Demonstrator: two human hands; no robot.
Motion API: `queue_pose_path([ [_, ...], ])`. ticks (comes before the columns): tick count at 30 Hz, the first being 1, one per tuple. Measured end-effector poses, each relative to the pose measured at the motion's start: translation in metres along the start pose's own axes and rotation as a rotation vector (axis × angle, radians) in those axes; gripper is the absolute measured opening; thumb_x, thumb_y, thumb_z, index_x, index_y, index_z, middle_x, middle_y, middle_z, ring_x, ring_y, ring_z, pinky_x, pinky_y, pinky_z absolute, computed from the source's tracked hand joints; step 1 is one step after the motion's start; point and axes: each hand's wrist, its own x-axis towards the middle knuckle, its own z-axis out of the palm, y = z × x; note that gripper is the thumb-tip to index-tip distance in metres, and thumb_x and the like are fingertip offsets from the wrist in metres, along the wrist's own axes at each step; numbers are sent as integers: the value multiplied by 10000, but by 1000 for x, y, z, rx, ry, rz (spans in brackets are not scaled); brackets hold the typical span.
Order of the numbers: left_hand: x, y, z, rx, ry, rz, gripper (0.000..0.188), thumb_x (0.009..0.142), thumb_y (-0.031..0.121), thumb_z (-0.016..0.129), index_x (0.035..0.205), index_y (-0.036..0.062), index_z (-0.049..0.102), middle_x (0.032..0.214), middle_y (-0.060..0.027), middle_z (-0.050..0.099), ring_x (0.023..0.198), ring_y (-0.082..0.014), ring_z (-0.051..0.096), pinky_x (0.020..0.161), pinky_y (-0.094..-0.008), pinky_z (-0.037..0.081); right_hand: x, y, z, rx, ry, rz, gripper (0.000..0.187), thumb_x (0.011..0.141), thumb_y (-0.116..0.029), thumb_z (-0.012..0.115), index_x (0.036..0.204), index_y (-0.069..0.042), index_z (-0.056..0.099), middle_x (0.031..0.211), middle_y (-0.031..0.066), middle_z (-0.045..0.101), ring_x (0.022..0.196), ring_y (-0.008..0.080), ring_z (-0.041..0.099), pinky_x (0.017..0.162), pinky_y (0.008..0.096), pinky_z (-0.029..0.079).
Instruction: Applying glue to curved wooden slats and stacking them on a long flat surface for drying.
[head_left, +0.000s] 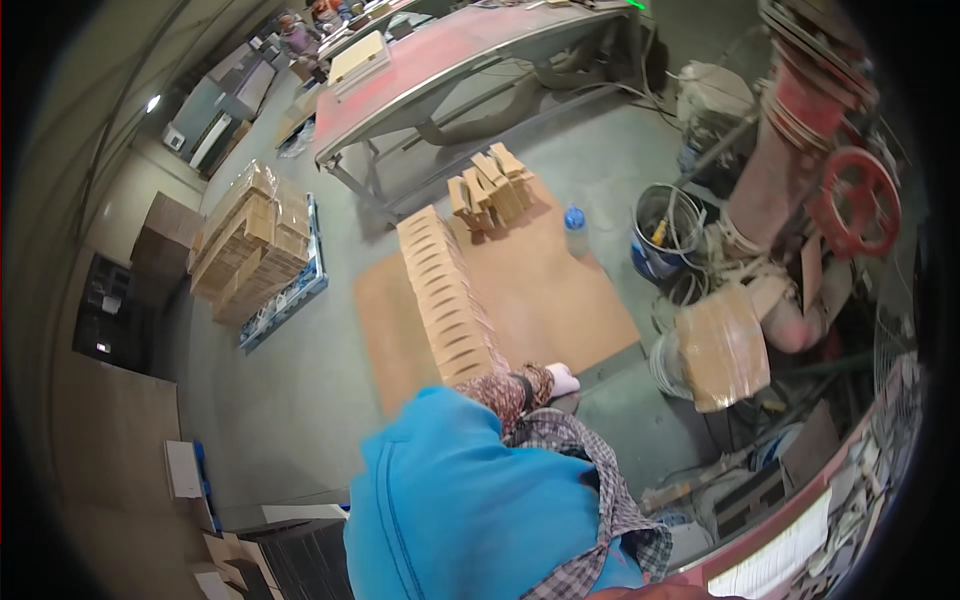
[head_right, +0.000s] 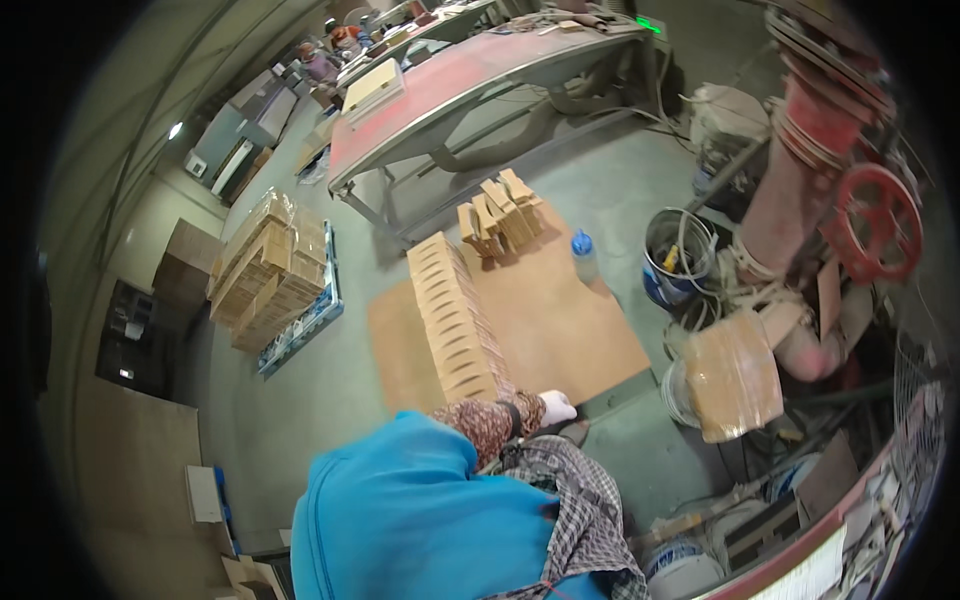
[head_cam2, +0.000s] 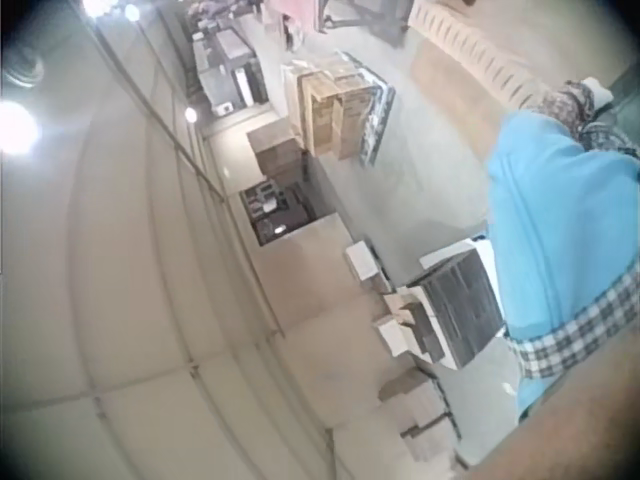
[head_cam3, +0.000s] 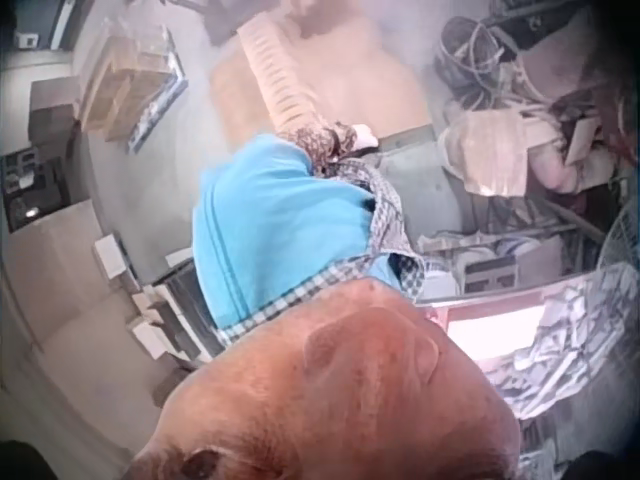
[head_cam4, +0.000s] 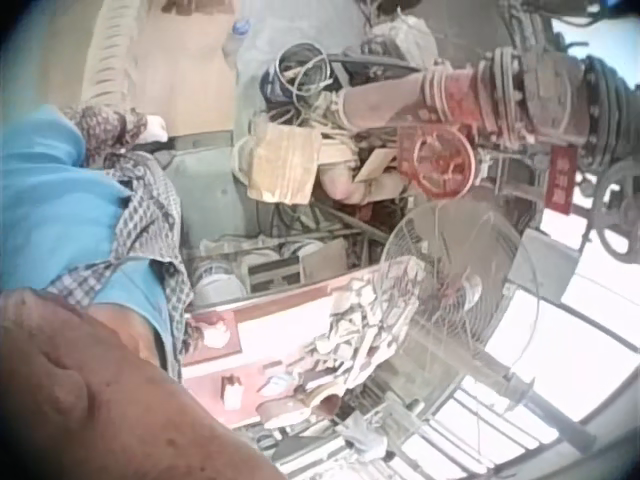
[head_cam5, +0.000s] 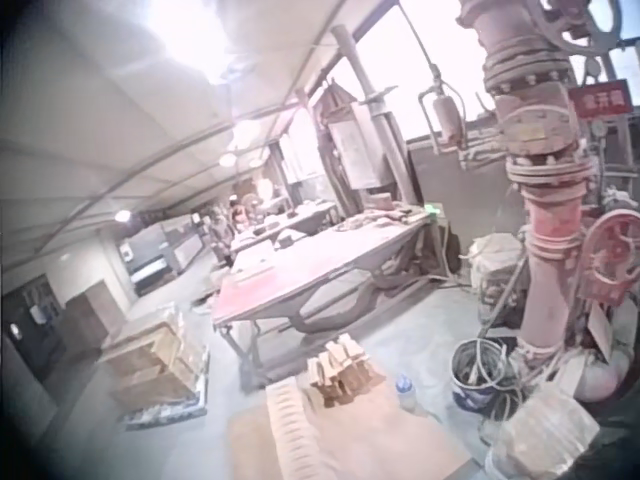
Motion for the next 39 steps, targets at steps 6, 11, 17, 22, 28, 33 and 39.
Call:
queue_pose_path([
  [6, 17, -104, -42, -192, 165, -212, 507, 909, 409, 673, 1106, -47, 773, 973, -239, 782, 935, -353, 752, 842, -422, 577, -51, -65, 112, -24, -234, 63, 198, 959, -203, 624, 1112, -78, 630, 962, 87, 575, 852, 248, 543, 718, 407, 447],
  [11, 3, -177, -73, -425, 258, -381, 476, 935, 361, 648, 1128, -59, 763, 1042, -250, 775, 924, -344, 750, 819, -424, 569, -66, -89, 160, -93, -371, 73, 136, 946, -165, 609, 1048, -77, 597, 865, 58, 529, 745, 209, 510, 627, 375, 422],
  [17, -40, -221, -54, -453, 385, -282, 402, 979, 376, 622, 979, -3, 755, 863, -190, 741, 752, -303, 718, 671, -437, 558, -45, -134, 198, -104, -500, 27, 70, 929, -120, 592, 970, -75, 557, 748, 23, 475, 618, 162, 471, 518, 336, 392],
  [22, -60, -238, -2, -785, 396, -450, 321, 979, 355, 648, 883, 54, 703, 724, -104, 666, 613, -263, 640, 546, -440, 494, -37, -189, 247, -73, -605, -86, 50, 922, -90, 580, 925, -74, 533, 671, -1, 446, 532, 130, 448, 445, 307, 379],
  [28, -62, -242, 37, -430, 281, -457, 332, 923, 296, 636, 1033, 14, 770, 940, -273, 751, 924, -386, 749, 801, -495, 566, -26, -205, 270, -211, -689, -141, 131, 945, -152, 576, 954, -28, 535, 662, 38, 504, 511, 155, 493, 442, 321, 410],
  [33, -50, -211, 29, -952, 466, -506, 309, 916, 317, 652, 908, 23, 749, 843, -217, 739, 811, -323, 717, 729, -463, 544, 21, -175, 259, -427, -698, -25, 207, 918, -191, 598, 905, 16, 595, 659, 102, 575, 504, 223, 543, 464, 409, 454],
  [39, -56, -127, -1, -953, 524, -424, 206, 988, 292, 694, 863, 131, 670, 659, 0, 593, 536, -153, 548, 492, -352, 427, 102, -134, 221, -486, -682, 101, 218, 911, -188, 611, 865, 24, 630, 640, 108, 577, 490, 237, 548, 468, 407, 460],
])
